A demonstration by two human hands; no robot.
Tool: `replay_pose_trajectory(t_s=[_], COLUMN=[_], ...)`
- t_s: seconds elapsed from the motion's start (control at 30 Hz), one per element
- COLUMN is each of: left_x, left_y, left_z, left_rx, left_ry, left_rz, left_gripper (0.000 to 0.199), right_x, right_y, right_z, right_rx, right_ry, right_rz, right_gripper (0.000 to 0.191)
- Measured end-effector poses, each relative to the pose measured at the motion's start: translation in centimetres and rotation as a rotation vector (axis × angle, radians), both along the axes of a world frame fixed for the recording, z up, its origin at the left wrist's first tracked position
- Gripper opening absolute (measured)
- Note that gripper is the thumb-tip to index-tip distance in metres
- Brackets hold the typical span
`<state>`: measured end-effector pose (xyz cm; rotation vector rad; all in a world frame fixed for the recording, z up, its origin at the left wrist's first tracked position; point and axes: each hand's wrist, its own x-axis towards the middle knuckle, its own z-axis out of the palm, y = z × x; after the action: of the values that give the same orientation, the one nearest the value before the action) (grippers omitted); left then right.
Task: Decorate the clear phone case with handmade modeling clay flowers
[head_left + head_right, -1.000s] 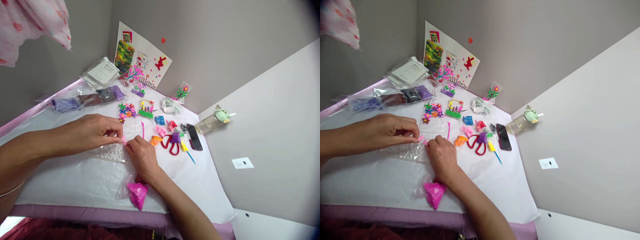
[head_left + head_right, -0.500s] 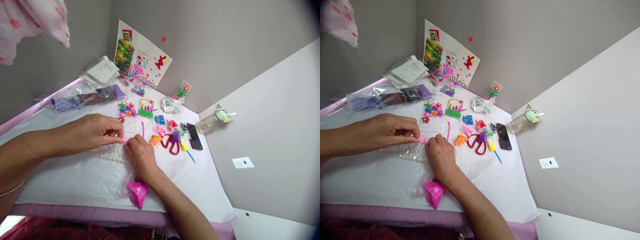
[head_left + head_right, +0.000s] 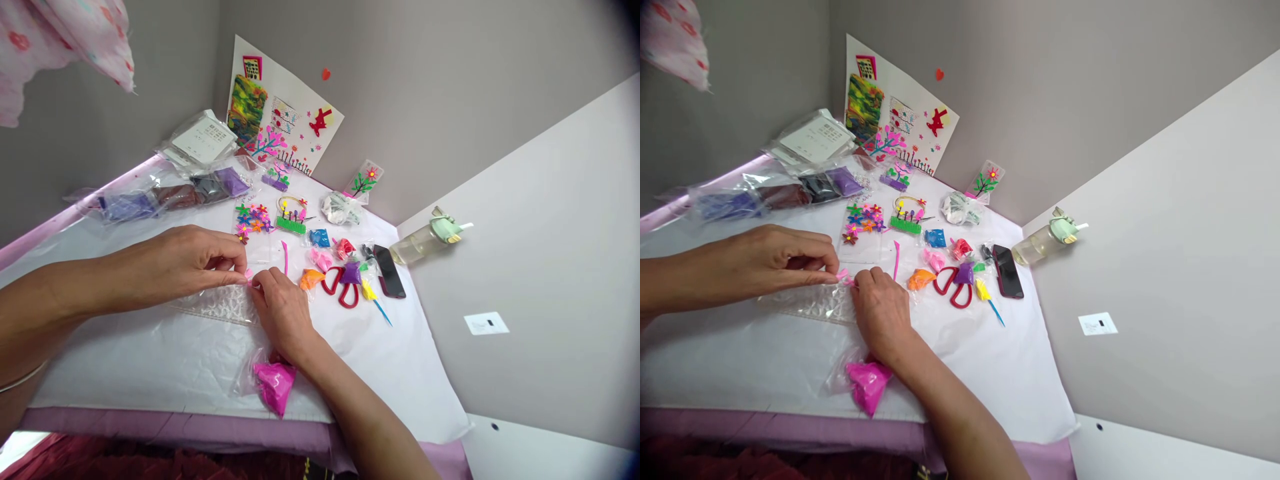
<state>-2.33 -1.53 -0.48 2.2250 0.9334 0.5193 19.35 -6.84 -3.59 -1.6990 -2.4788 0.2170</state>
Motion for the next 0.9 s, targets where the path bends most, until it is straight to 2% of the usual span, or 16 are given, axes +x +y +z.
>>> replay_pose_trajectory(t_s=[0.43, 0.7, 0.8, 0.9], left_x=[0.0, 0.2, 0.3, 0.4], left_y=[-0.1, -0.2, -0.5, -0.5], left_z=[0.1, 0.3, 0.6, 0.7], left_rx=[-0.006, 0.004, -0.026, -0.072], left_ry=[-0.018, -0.033, -0.046, -0.060], left_rz=[0.006, 0.007, 0.019, 0.012], left_gripper=[0.027, 0.026, 0.023, 0.022], right_x=[0.4, 0.5, 0.9, 1.6], right_y=[0.0, -0.1, -0.2, -0.1], right_z=[0.0, 0.6, 0.7, 0.9], right_rx=[-0.014, -0.078, -0.093, -0.109], right_ry=[0.039, 0.053, 0.173, 0.445], right_rz=[0.019, 0.019, -0.008, -0.024], right_gripper=[0.002, 0.009, 0.014, 0.016])
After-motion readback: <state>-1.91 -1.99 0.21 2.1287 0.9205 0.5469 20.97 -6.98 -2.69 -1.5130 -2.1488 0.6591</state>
